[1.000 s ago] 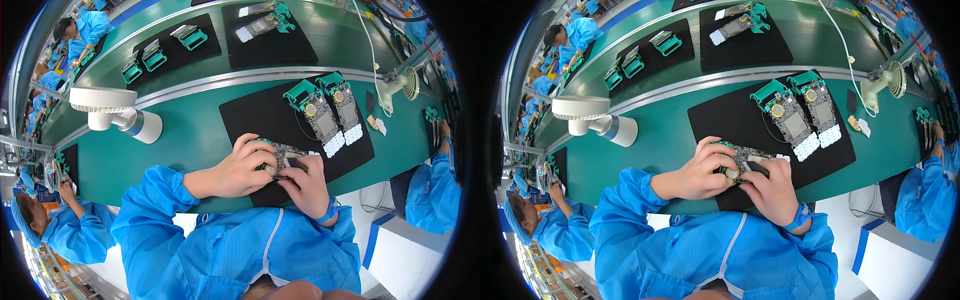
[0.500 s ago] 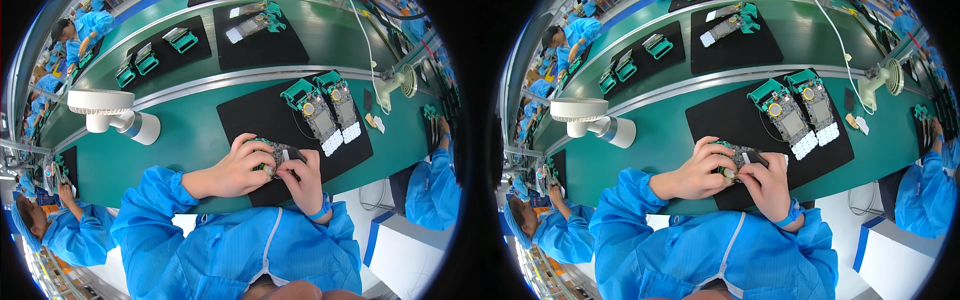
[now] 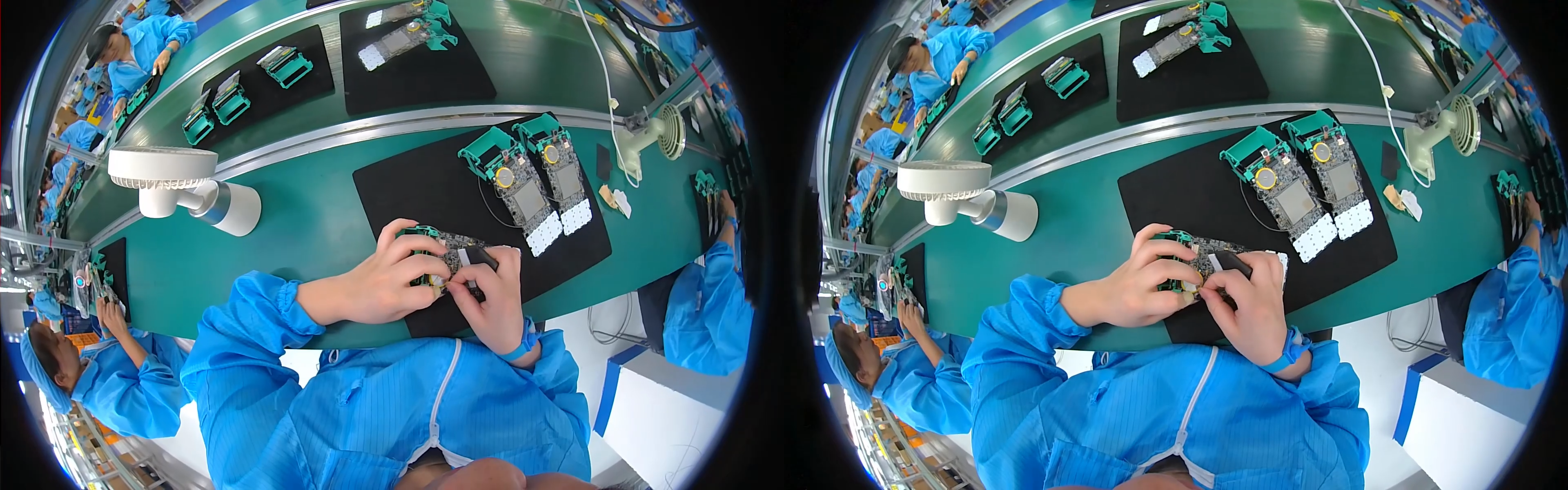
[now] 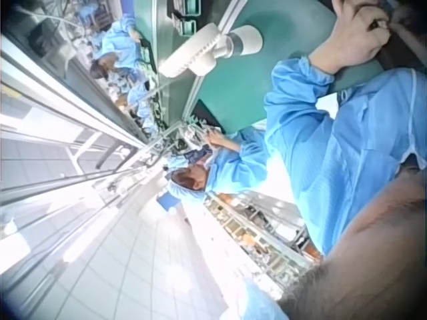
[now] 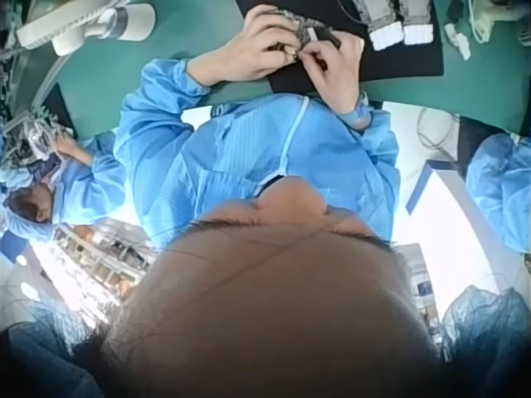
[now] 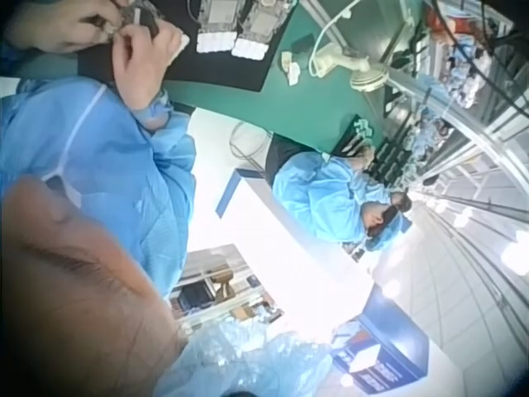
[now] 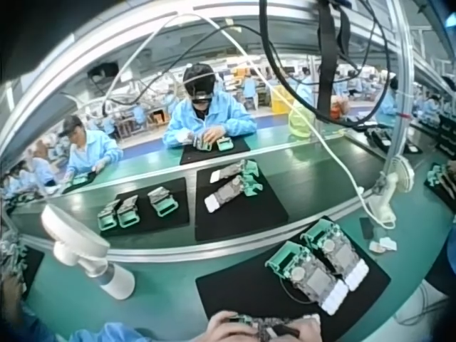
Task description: The person assembles electronic components onto printed circuit boards by hand, then places the assembled boards into plastic casings with fans.
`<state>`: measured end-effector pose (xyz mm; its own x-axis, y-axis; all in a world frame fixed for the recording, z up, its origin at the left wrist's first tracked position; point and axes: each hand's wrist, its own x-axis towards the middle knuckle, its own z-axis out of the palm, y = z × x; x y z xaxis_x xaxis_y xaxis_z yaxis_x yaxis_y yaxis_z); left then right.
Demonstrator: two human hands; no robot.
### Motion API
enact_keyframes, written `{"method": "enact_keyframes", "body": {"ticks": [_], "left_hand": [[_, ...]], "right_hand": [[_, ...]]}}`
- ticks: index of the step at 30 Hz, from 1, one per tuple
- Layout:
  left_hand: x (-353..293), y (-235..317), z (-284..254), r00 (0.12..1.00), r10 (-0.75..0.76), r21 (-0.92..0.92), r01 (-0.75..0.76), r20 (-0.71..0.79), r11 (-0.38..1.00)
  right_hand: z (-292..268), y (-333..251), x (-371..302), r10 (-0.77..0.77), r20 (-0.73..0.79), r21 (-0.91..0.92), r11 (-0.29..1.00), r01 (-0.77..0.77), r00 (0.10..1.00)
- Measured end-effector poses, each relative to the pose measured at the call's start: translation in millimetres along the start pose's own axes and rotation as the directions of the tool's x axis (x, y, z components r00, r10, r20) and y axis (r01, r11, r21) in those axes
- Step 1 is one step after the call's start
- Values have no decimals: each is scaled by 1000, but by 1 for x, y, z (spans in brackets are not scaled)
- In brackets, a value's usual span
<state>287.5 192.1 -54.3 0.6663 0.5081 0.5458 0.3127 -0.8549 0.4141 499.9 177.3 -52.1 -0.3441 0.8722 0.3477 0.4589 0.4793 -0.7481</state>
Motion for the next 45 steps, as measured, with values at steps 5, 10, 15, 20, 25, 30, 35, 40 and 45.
{"method": "enact_keyframes", "body": {"ticks": [5, 10, 15, 20, 25, 30, 35, 40, 45], "left_hand": [[1, 0, -1, 1000, 3, -9, -3, 9, 1000], [2, -1, -1, 1000, 22, 14, -22, 12, 1000], [3, -1, -1, 1000, 21, 8, -21, 7, 1000], [5, 1, -2, 1000, 11, 12, -11, 14, 1000], [5, 0, 1, 999, 24, 59, -25, 25, 998], [7, 4, 1, 1000, 1, 83, -2, 17, 997], [7, 4, 2, 1000, 9, 94, -11, 21, 995], [4, 2, 2, 1000, 6, 89, -6, 5, 996], [3, 0, 5, 999, 34, 80, -32, -27, 996]], "right_hand": [[0, 3, 0, 3, -1, -4, 1000, -3, 1000], [-1, 4, 1, -10, -11, -8, 1000, 10, 1000], [-4, 3, 4, -12, 7, 29, 1000, 12, 1000], [-2, 2, 3, -2, -11, 12, 1000, 2, 1000], [0, 2, -1, -78, -55, -70, 995, 75, 995], [-16, 4, -10, -345, -2, -9, 939, 345, 939], [0, 8, -8, -191, -14, 114, 975, 191, 981], [2, 9, -4, -238, -34, 126, 962, 241, 971], [2, 0, 1, -378, 26, -91, 921, 379, 925]]}}
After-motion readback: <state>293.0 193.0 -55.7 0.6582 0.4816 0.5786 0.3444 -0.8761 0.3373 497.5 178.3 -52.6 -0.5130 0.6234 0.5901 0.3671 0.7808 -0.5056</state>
